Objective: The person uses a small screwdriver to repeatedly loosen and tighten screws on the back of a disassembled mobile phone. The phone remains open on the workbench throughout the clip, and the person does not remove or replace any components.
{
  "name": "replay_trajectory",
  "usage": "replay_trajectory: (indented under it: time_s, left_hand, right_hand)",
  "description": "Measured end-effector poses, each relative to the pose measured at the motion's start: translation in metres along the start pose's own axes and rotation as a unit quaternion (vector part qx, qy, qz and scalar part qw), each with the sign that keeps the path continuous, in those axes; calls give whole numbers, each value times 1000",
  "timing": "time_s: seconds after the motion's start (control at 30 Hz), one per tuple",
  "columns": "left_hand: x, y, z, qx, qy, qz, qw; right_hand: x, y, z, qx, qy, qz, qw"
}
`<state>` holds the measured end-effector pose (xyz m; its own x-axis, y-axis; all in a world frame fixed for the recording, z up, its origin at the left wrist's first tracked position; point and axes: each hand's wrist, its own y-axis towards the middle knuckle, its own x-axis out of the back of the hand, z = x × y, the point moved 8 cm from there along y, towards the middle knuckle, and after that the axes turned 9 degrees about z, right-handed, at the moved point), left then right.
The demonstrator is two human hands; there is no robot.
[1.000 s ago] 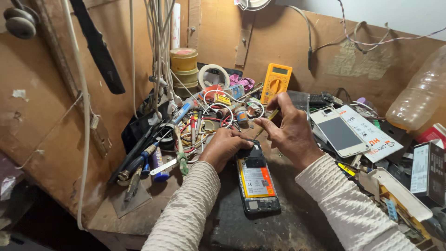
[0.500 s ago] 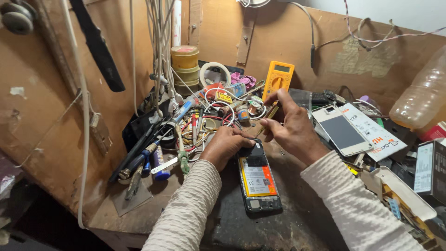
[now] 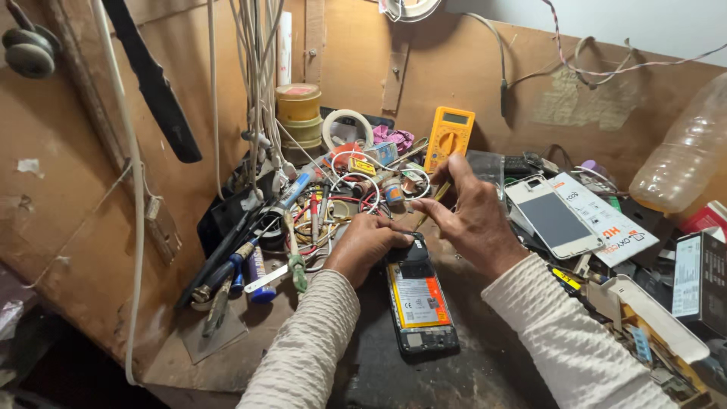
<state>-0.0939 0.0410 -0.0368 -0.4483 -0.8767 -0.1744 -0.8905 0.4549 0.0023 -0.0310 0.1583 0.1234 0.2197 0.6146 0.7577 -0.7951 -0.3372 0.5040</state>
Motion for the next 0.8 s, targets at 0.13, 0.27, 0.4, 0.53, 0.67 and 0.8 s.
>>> replay_trajectory:
  time_s: [0.13, 0.27, 0.4, 0.53, 0.67, 0.8]
  left_hand:
    - [0, -1, -1, -4, 0, 3, 1000]
    - [1, 0, 0, 4, 26, -6, 1000]
    - [-3, 1, -2, -19, -15, 12, 1000]
    - [-1, 1, -2, -8, 22, 0, 1000]
    - [1, 0, 2, 6, 1, 0, 1000]
    - [-1, 1, -7, -54, 34, 7, 998]
  right_hand:
    - [-11, 1, -13, -66, 139, 55, 987]
    - [-2, 1, -6, -34, 22, 4, 999]
    - [-9, 1, -11, -56, 139, 38, 988]
    - [-6, 0, -17, -102, 76, 29, 991]
    - [-6, 1, -5, -23, 93, 29, 995]
    - [-11, 1, -11, -63, 129, 52, 988]
